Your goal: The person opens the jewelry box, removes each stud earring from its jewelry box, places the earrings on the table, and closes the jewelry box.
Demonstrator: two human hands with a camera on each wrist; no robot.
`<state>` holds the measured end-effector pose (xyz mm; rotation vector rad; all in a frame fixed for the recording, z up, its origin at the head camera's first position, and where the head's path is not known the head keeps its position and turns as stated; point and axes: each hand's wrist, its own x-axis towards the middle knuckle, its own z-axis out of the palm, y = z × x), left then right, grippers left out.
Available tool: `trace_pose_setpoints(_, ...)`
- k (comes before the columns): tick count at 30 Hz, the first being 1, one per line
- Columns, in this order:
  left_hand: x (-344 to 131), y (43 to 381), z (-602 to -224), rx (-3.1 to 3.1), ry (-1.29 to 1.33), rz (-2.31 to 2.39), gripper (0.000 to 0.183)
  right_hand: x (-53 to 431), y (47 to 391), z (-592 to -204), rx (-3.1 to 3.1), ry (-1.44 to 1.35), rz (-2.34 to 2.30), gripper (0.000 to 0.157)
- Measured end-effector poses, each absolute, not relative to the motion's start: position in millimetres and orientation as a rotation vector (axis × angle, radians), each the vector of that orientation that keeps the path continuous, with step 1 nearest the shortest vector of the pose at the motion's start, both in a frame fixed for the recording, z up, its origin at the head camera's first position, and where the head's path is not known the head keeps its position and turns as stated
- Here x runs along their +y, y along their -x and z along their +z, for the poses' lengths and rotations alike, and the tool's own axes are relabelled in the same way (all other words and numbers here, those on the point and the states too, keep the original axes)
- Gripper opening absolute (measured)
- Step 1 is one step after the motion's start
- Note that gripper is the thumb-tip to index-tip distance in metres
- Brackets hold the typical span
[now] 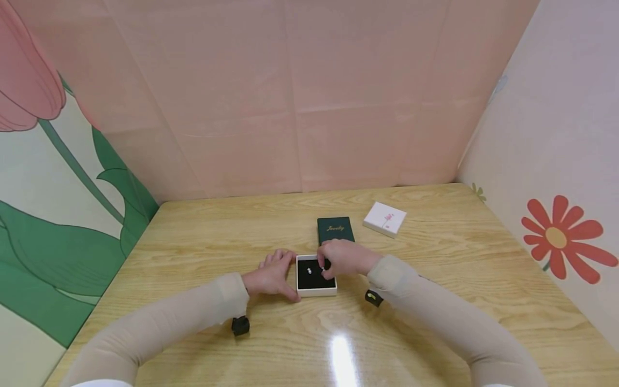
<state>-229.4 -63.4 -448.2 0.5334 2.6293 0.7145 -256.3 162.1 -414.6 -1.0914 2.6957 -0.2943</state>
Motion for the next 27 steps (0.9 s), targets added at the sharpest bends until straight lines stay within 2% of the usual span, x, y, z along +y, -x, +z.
trace_pose_setpoints(17,-63.5,232.4,-450.2,2.631,-0.538,0.698,0.095,161.9,261.0,-409.9,2.66,1.072,-0.274,0.017)
trace_pose_setpoints(27,-62.1,230.6,-449.6,2.644,-0.533,0.69,0.097,185.5,266.6,-392.5,2.483,1.094,-0.668,0.01)
